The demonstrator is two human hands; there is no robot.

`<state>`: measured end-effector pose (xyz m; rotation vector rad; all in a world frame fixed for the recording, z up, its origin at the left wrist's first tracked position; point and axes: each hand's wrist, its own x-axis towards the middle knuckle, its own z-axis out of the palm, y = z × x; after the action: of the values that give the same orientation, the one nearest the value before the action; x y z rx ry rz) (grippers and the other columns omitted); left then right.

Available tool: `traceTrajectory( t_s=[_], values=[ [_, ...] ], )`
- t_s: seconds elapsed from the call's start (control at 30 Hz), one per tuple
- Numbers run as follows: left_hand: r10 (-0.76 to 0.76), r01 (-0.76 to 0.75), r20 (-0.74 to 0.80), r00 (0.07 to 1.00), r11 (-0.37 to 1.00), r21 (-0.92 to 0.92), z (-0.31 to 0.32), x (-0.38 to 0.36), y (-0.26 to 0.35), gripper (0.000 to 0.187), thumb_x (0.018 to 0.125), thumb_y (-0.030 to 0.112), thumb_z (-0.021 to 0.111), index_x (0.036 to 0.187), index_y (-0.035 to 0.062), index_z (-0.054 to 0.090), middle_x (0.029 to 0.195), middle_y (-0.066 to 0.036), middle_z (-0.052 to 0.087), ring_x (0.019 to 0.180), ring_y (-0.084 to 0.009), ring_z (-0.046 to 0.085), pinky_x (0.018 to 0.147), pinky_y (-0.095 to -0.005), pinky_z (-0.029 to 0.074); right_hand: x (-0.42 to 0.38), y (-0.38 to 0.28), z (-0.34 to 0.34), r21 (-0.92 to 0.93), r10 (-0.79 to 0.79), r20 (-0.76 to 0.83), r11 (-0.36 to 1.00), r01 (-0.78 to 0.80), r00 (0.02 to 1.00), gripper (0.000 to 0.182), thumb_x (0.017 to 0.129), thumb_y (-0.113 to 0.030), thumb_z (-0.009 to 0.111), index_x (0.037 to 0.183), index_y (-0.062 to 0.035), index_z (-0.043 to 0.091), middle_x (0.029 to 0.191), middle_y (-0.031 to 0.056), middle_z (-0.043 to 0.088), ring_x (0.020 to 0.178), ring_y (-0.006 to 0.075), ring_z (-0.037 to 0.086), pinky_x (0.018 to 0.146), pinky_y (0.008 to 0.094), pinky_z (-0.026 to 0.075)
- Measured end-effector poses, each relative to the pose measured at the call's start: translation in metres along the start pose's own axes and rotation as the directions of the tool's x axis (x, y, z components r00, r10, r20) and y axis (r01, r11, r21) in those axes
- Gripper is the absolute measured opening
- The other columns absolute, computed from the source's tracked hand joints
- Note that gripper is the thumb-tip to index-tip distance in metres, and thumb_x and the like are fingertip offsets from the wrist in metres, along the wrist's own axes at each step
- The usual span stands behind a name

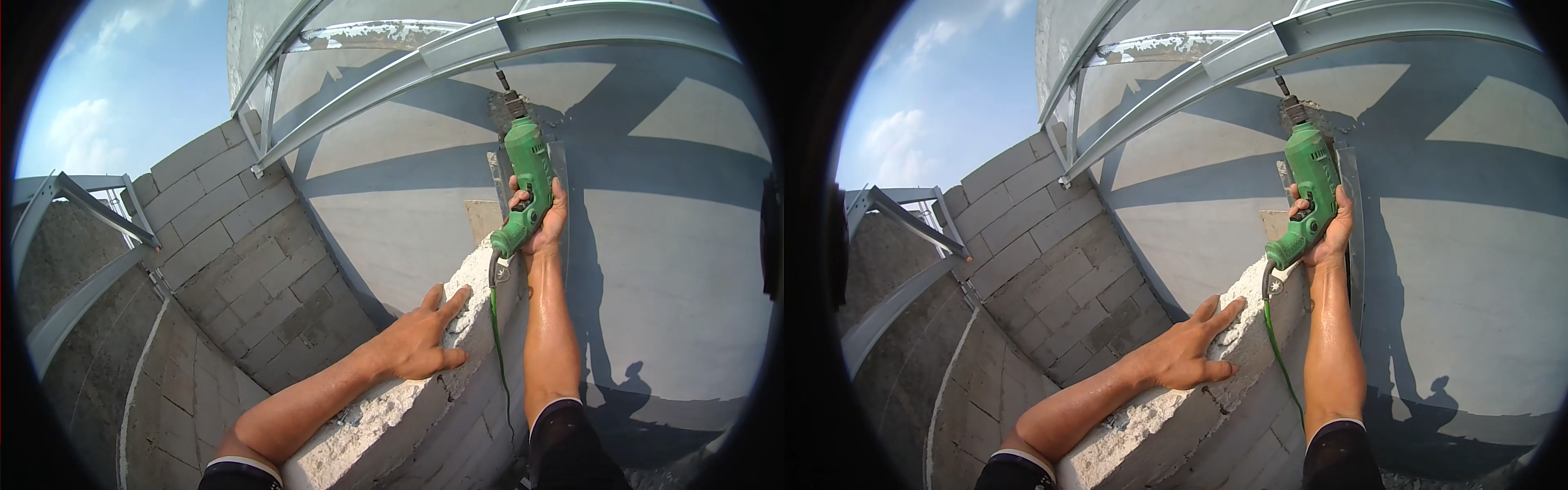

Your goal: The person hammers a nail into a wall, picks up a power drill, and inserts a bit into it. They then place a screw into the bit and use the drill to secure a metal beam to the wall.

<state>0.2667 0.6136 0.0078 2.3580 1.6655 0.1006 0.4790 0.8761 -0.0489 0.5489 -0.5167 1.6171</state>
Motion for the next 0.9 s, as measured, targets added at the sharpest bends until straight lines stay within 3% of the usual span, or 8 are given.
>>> traceTrajectory(
  t_s=[0.1, 0.2, 0.3, 0.9],
  values=[
    [-0.009, 0.009, 0.012, 1.000, 1.000, -0.005, -0.0012, 0.0001, 0.0010, 0.111, 0.083, 0.044, 0.070, 0.173, 0.0144, 0.013, 0.166, -0.046, 0.015, 0.139, -0.0608, 0.050, 0.122, -0.0523, 0.041, 0.0013, -0.0001, -0.0011, 0.011, 0.013, 0.002, 1.000, -0.013, 1.000, 0.068, 0.098, -0.048, 0.069, 0.139, 0.0053, 0.057, 0.118, 0.0312, 0.067, 0.080, 0.0229, 0.070, 0.078, 0.0426, 0.065],
    [0.040, -0.038, -0.033, 0.999, 0.999, 0.031, 0.0009, -0.0005, 0.0001, 0.108, 0.083, 0.039, 0.071, 0.170, 0.0044, 0.017, 0.161, -0.052, 0.019, 0.131, -0.0612, 0.056, 0.118, -0.0492, 0.044, 0.0017, 0.0000, -0.0017, 0.032, 0.029, 0.012, 0.999, -0.029, 1.000, 0.068, 0.098, -0.048, 0.069, 0.139, 0.0050, 0.057, 0.118, 0.0310, 0.067, 0.081, 0.0227, 0.070, 0.079, 0.0423, 0.065],
    [0.013, -0.012, -0.011, 1.000, 1.000, 0.004, 0.0014, 0.0007, -0.0018, 0.109, 0.083, 0.042, 0.070, 0.173, 0.0140, 0.013, 0.165, -0.047, 0.015, 0.138, -0.0613, 0.050, 0.122, -0.0517, 0.041, 0.0036, -0.0003, -0.0022, 0.027, 0.040, 0.013, 0.999, -0.041, 0.999, 0.068, 0.098, -0.048, 0.069, 0.139, 0.0045, 0.057, 0.119, 0.0304, 0.068, 0.081, 0.0226, 0.070, 0.080, 0.0419, 0.064],
    [0.036, -0.036, -0.028, 0.999, 0.999, -0.003, 0.0029, 0.0013, -0.0043, 0.110, 0.083, 0.043, 0.069, 0.172, 0.0094, 0.014, 0.163, -0.049, 0.018, 0.133, -0.0616, 0.055, 0.120, -0.0506, 0.044, 0.0047, -0.0027, -0.0072, 0.017, 0.040, 0.055, 0.999, -0.041, 0.998, 0.069, 0.101, -0.047, 0.065, 0.143, 0.0065, 0.053, 0.120, 0.0302, 0.067, 0.083, 0.0220, 0.069, 0.081, 0.0416, 0.063]
  ],
)
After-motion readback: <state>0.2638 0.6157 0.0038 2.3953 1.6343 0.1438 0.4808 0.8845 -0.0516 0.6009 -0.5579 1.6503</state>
